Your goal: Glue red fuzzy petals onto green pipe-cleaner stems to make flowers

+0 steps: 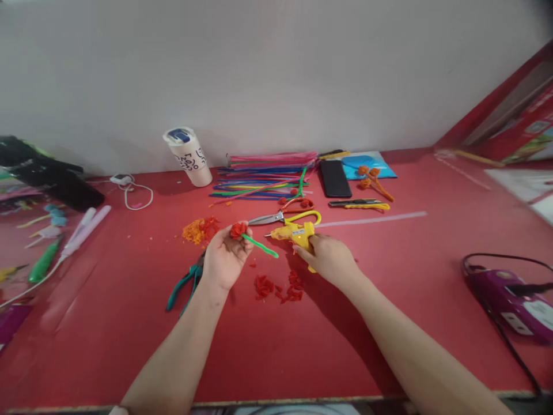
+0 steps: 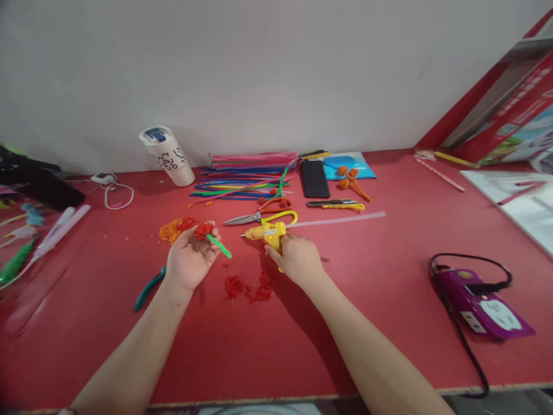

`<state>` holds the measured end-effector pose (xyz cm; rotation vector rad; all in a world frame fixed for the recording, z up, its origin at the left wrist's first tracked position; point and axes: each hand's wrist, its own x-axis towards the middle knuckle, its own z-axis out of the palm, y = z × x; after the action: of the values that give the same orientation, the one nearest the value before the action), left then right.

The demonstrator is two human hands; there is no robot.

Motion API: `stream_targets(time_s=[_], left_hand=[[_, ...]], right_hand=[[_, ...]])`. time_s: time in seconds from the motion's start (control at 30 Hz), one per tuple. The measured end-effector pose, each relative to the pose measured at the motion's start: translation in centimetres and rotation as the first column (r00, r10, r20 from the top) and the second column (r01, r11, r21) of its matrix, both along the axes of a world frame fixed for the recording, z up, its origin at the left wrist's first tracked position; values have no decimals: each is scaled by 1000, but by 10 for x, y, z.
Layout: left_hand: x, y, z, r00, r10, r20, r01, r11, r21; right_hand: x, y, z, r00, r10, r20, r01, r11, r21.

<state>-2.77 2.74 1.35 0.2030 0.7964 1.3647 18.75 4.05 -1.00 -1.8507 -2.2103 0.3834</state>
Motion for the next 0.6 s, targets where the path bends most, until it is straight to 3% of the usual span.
stream_targets(time_s=[0.13, 0.23, 0.27, 0.3, 0.47, 0.6], left_hand=[[1, -1, 1, 1000, -28, -11, 29, 999, 21], [2, -2, 1, 999, -40, -11, 41, 999, 29], [3, -2, 0, 999, -37, -7, 37, 999, 28], [3, -2, 0, 999, -34, -3, 34, 999, 28], [4, -2, -1, 999, -34, 4, 34, 998, 44], [4, -2, -1, 998, -59, -23, 60, 997, 56]], right_hand=[[-4, -8, 7, 996, 77, 52, -85, 980, 182], [-17, -22, 11, 942, 334, 36, -335, 925, 178], [-22, -27, 11, 877, 481, 29, -480, 867, 132], [-27, -32, 9, 836, 547, 45, -548, 831, 94], [-44, -45, -1, 760, 616, 207, -633, 774, 23], [-48, -44, -3, 763, 615, 199, -629, 777, 12]])
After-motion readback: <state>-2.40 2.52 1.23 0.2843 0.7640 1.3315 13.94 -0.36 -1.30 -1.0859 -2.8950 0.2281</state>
